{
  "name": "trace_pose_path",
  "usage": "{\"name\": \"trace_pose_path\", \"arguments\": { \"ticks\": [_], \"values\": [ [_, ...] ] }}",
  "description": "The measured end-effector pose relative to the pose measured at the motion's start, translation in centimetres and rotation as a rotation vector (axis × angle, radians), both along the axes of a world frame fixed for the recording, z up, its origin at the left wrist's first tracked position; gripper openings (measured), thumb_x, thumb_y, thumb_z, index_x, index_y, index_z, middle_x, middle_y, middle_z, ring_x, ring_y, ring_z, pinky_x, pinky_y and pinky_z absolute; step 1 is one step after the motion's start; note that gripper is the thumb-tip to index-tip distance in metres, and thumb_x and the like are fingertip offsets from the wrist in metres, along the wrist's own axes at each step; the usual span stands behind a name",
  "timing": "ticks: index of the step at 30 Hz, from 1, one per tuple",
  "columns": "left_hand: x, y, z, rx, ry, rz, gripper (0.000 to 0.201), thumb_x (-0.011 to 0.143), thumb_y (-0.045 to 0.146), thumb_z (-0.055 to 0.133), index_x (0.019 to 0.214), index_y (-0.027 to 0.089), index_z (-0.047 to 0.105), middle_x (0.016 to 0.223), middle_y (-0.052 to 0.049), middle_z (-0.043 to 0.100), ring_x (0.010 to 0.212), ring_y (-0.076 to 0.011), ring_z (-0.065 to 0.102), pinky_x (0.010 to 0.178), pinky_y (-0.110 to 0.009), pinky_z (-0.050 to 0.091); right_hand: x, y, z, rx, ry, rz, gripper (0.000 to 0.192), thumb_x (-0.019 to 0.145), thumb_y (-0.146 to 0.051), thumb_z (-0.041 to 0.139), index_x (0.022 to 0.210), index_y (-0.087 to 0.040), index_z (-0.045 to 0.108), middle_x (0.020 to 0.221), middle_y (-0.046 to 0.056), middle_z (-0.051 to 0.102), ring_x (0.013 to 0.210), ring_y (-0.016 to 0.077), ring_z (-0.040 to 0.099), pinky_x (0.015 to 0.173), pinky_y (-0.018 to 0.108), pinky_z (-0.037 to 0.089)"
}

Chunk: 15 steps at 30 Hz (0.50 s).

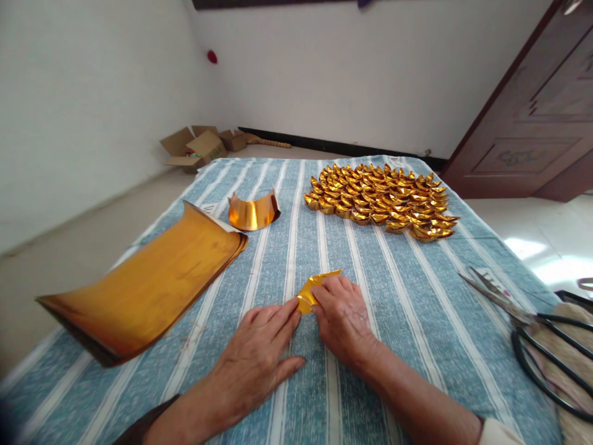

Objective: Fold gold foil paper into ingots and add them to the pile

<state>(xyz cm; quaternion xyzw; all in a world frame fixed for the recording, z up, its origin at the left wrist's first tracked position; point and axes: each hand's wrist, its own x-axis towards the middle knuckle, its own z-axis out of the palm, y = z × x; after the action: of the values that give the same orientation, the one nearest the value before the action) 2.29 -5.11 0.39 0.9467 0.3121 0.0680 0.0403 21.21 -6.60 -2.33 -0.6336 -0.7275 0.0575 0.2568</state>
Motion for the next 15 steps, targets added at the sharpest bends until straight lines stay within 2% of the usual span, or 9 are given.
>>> {"name": "trace_pose_path", "arguments": {
  "ticks": [9,15],
  "values": [
    [-1.3,0.8,0.6,-0.003,-0.012,-0.034,0.045,0.085,0.037,0.068,0.123,0.015,0.059,0.134,-0.012,0.059,0.114,-0.0305,0.056,0.096,-0.052,0.042,0.1,0.3,-0.1,-0.026,0.068,0.007,0.015,0.085,-0.014,0.059,0.097,-0.021,0.067,0.094,0.004,0.063,0.093,0.0211,0.052,0.079,0.034,0.038],
    [-2.2,1.0,0.6,0.045,0.045,-0.025,0.039,0.087,0.032,0.064,0.123,0.017,0.06,0.135,-0.01,0.058,0.121,-0.033,0.052,0.099,-0.059,0.037,0.1,0.4,-0.1,-0.038,0.094,-0.001,0.014,0.083,-0.014,0.063,0.094,-0.021,0.066,0.093,0.003,0.063,0.092,0.021,0.052,0.078,0.034,0.037]
  ]
}}
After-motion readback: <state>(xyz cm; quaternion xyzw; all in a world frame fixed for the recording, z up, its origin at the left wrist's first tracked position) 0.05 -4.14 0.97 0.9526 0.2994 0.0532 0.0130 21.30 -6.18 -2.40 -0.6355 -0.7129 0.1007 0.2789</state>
